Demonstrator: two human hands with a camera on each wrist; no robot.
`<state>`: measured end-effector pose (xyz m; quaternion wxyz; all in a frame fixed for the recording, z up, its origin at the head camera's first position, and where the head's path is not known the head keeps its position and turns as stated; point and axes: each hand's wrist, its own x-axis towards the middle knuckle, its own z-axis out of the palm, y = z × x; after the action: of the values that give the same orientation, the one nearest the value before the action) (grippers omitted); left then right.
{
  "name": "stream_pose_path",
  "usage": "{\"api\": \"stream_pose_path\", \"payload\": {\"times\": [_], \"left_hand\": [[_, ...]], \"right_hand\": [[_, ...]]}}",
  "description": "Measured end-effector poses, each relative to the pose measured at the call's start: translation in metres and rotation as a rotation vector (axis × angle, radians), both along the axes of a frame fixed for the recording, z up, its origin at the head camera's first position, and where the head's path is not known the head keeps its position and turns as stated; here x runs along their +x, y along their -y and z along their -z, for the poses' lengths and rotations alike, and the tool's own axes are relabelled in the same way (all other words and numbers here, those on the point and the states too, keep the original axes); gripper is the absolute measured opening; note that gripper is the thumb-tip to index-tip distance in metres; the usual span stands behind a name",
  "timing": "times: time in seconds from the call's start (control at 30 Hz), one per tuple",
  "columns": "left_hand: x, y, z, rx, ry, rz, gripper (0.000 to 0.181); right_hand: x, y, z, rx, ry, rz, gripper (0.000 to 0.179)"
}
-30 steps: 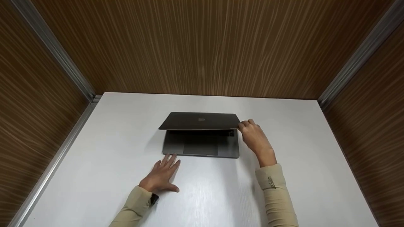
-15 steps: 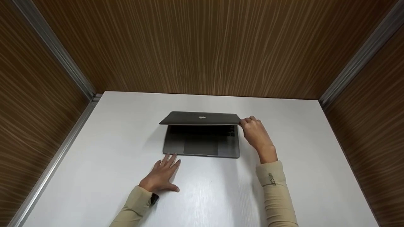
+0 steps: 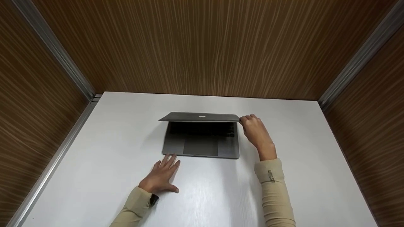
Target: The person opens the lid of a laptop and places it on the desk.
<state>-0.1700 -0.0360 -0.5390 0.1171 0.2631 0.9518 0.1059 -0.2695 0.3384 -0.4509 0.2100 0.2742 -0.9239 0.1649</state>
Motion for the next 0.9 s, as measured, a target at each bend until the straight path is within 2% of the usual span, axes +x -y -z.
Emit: {"api": "stream_pose_path", "payload": {"times": [0.47, 0.7, 0.9], "left_hand": [[0.000, 0.000, 0.002, 0.010, 0.003, 0.006, 0.108], [0.000, 0.001, 0.002, 0.039, 0.016, 0.001, 0.108], [-0.001, 0.000, 0.002, 0.017, 0.004, 0.008, 0.108]], "right_hand": [[-0.006, -0.001, -0.011, -0.034, 0.108, 0.066, 0.012], [-0.010, -0.001, -0.016, -0.059, 0.127, 0.080, 0.013], [-0.015, -0.002, -0.016, -0.085, 0.129, 0.077, 0.012]]}}
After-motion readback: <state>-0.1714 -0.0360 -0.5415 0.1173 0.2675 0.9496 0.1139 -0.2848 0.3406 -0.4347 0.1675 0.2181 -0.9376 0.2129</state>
